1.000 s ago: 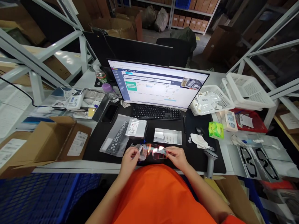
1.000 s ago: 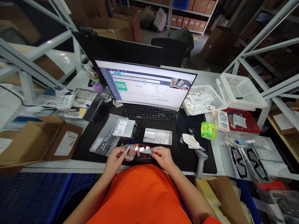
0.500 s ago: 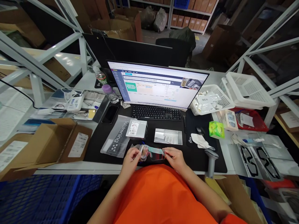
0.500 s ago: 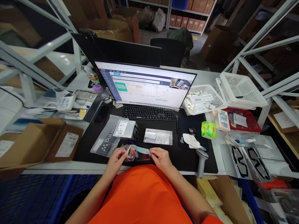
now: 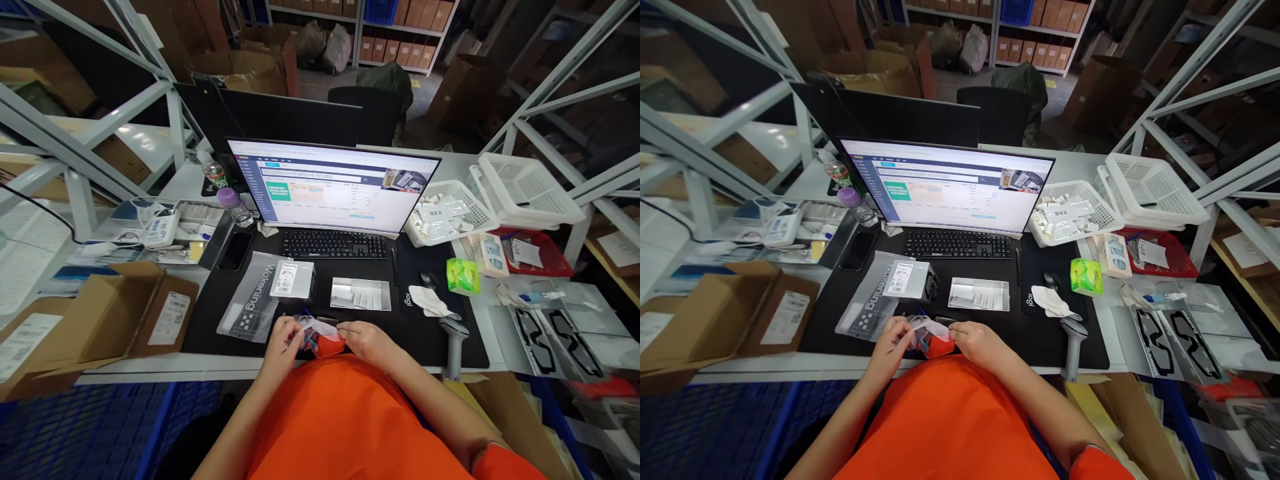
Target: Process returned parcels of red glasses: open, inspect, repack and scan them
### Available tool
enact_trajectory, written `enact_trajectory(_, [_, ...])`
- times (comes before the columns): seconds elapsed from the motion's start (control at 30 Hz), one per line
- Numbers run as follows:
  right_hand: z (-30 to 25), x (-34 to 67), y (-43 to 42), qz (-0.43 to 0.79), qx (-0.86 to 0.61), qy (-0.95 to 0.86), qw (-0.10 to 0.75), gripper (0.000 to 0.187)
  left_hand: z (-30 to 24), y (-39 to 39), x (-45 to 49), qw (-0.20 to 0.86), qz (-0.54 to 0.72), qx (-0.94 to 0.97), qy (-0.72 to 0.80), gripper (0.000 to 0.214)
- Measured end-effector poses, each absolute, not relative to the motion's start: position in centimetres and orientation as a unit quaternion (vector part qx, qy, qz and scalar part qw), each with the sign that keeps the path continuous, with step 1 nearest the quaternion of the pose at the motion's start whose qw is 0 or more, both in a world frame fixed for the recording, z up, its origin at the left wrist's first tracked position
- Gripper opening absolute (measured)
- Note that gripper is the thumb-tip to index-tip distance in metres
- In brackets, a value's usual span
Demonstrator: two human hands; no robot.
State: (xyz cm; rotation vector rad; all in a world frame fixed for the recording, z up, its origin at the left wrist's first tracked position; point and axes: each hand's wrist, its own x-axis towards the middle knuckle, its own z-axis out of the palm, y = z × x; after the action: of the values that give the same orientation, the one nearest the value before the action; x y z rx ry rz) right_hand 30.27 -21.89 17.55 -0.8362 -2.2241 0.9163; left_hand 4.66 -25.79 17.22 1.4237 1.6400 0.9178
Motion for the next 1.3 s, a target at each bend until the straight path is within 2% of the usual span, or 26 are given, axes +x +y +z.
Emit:
enact_trajectory(0.2, [16.6, 27.9, -22.5, 0.388, -0.451, -0.728, 0.34, 0.019, 17.7, -25.6, 4.6, 0.334, 0.336, 0.591, 0.653, 0.036])
enact_trajectory(0.3, [15.8, 26.8, -23.0, 0.394, -0.521, -0.673, 0.346, 0.023, 17.9, -25.8, 4.8, 0.324, 0.331, 0.595, 0.657, 0.032])
enact_trajectory(0.4, [15.7, 26.1, -23.4, 0.392, -0.532, -0.664, 0.349, 0.024, 18.1, -26.0, 5.0, 0.318, 0.333, 0.592, 0.661, 0.03])
enact_trajectory(0.5, [16.2, 26.1, -23.6, 0.388, -0.495, -0.696, 0.348, 0.021, 18.2, -26.1, 5.1, 0.317, 0.337, 0.583, 0.668, 0.032])
enact_trajectory(0.6, [16.7, 26.3, -23.0, 0.327, -0.388, -0.794, 0.333, 0.023, 18.3, -25.9, 4.7, 0.299, 0.354, 0.566, 0.682, 0.031])
enact_trajectory(0.73, [16.9, 26.5, -21.4, 0.199, -0.26, -0.907, 0.265, 0.025, 18.5, -25.3, 3.7, 0.288, 0.349, 0.564, 0.691, 0.03])
enact_trajectory(0.8, [17.0, 26.3, -20.6, 0.178, -0.242, -0.928, 0.222, 0.024, 18.6, -25.1, 3.4, 0.295, 0.339, 0.575, 0.684, 0.032])
enact_trajectory(0.87, [17.1, 25.9, -20.2, 0.202, -0.258, -0.921, 0.209, 0.023, 18.8, -25.1, 3.2, 0.295, 0.332, 0.591, 0.673, 0.033])
enact_trajectory(1.07, [17.1, 24.1, -21.0, 0.351, -0.4, -0.805, 0.263, 0.017, 19.8, -25.6, 3.2, 0.278, 0.325, 0.623, 0.655, 0.031])
enact_trajectory(1.3, [17.8, 23.7, -22.2, 0.361, -0.503, -0.745, 0.248, 0.021, 19.8, -26.1, 3.9, 0.278, 0.32, 0.631, 0.65, 0.032])
